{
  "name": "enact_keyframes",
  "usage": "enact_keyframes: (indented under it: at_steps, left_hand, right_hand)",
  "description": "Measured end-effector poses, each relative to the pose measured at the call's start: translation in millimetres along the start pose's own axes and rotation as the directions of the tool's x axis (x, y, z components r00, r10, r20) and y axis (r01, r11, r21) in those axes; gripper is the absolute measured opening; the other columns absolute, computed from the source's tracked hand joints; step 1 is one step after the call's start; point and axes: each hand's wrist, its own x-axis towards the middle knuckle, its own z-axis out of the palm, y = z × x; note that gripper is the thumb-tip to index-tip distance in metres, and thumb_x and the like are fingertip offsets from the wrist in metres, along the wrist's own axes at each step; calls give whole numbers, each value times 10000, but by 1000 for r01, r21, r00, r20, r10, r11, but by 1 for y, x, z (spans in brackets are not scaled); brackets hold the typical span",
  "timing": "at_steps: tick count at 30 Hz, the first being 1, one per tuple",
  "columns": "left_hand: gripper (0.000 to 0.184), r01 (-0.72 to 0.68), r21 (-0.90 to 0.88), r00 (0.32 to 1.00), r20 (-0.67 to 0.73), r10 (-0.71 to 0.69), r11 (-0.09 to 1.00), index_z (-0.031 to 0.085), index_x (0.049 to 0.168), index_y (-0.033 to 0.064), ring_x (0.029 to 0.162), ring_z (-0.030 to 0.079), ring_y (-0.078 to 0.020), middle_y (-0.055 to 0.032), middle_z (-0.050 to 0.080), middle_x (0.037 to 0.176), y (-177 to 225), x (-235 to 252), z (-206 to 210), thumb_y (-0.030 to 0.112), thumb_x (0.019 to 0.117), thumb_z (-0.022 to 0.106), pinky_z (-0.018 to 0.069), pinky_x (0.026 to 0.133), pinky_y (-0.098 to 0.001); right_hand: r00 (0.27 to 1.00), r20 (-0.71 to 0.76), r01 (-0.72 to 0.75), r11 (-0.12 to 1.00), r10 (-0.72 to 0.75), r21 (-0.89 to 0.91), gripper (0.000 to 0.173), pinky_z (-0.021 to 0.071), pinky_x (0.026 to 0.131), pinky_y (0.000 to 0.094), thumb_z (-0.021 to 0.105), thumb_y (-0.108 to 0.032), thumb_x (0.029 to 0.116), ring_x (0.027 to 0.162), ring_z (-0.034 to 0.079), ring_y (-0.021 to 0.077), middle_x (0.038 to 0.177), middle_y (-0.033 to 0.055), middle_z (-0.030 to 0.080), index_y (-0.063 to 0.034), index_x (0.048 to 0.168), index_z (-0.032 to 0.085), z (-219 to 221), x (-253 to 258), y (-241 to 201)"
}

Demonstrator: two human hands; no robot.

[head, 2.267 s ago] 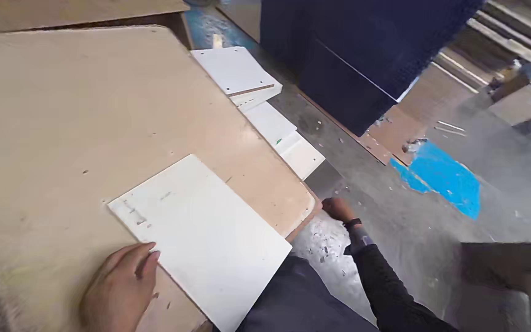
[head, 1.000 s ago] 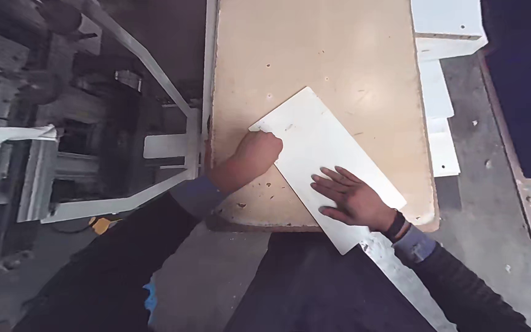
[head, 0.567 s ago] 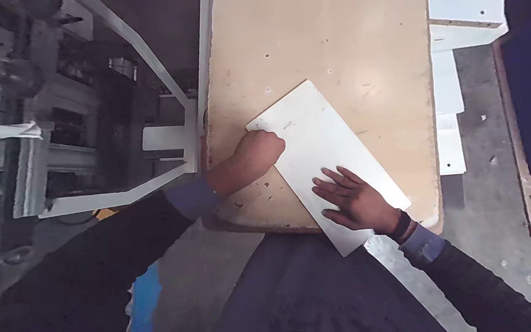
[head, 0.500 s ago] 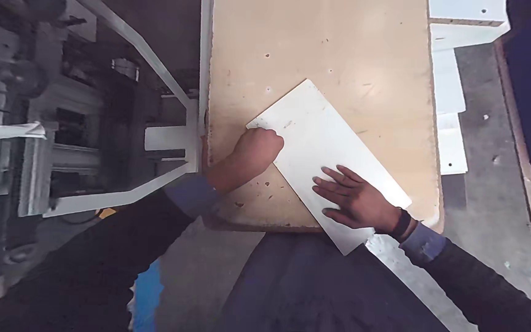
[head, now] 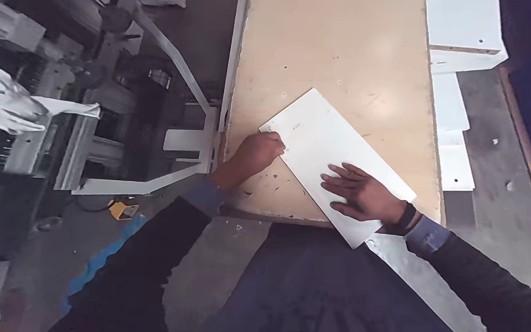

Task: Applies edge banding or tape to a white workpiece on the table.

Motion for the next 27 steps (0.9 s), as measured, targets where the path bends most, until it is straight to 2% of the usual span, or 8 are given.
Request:
enact_keyframes:
  at_steps: [5,10,13,18,20,23,25,27]
  left_hand:
    - [197,-41,151,989,145,19,988,726,977,40,993,699,-310,-131,700,1032,14,8,-8,112,1037,553,583,827,-484]
    - [134,-70,337,948,315,-42,939,654,1059,-27,1050,668,-368,-196,648,1072,27,22,-12,14,1015,535,573,845,-493]
    - [153,-42,361,933,348,-92,932,611,1132,-25,1070,655,-366,-196,622,1109,24,24,-10,24,1029,510,573,858,-481]
    - [224,-30,317,955,290,-67,948,611,1095,-20,1051,666,-357,-196,623,1099,12,19,3,143,1056,463,579,831,-471]
    - [233,3,286,960,266,-83,958,614,1096,-27,1067,661,-359,-200,618,1108,11,15,3,149,1055,468,575,858,-471]
    - [231,63,171,977,190,-96,983,611,1070,-50,1038,660,-373,-215,623,1062,10,10,4,131,1055,469,563,879,-483]
    - [211,178,18,972,153,-179,984,605,1079,-49,1024,655,-369,-217,614,1076,9,8,-1,117,1048,480,557,889,-495]
    - [211,255,-105,964,102,-245,961,599,1089,-46,1012,655,-364,-224,614,1095,7,3,-3,115,1052,467,553,886,-502]
  right_hand:
    - [998,37,43,999,-43,5,507,251,1266,492,452,-497,1047,1515,363,217,1547,-25,525,-219,1443,604,-6,-3,7]
    - [995,63,79,997,-80,14,504,254,1263,492,443,-492,1052,1519,354,222,1554,-22,517,-221,1451,593,-10,-3,12]
    - [994,67,91,996,-91,9,511,256,1261,500,448,-496,1047,1522,347,230,1559,-20,511,-221,1454,589,-11,-3,14]
    - [994,67,93,996,-92,-11,478,294,1247,483,453,-475,1053,1506,376,218,1538,-22,535,-216,1422,613,-15,-1,15]
    - [998,30,56,998,-56,12,427,372,1206,443,459,-428,1066,1436,478,191,1454,-4,614,-178,1336,676,-21,7,13]
    - [994,-91,-58,997,64,60,365,546,1021,417,505,-333,1040,1201,672,190,1249,46,730,-101,1164,758,-28,35,4]
    - [970,-137,-184,973,203,141,298,590,918,425,574,-277,1001,1057,710,195,1151,68,739,-78,1139,748,-27,67,-4]
    - [940,-128,-285,933,317,220,276,607,815,442,641,-235,970,923,711,217,1091,97,714,-72,1177,722,-19,100,-11]
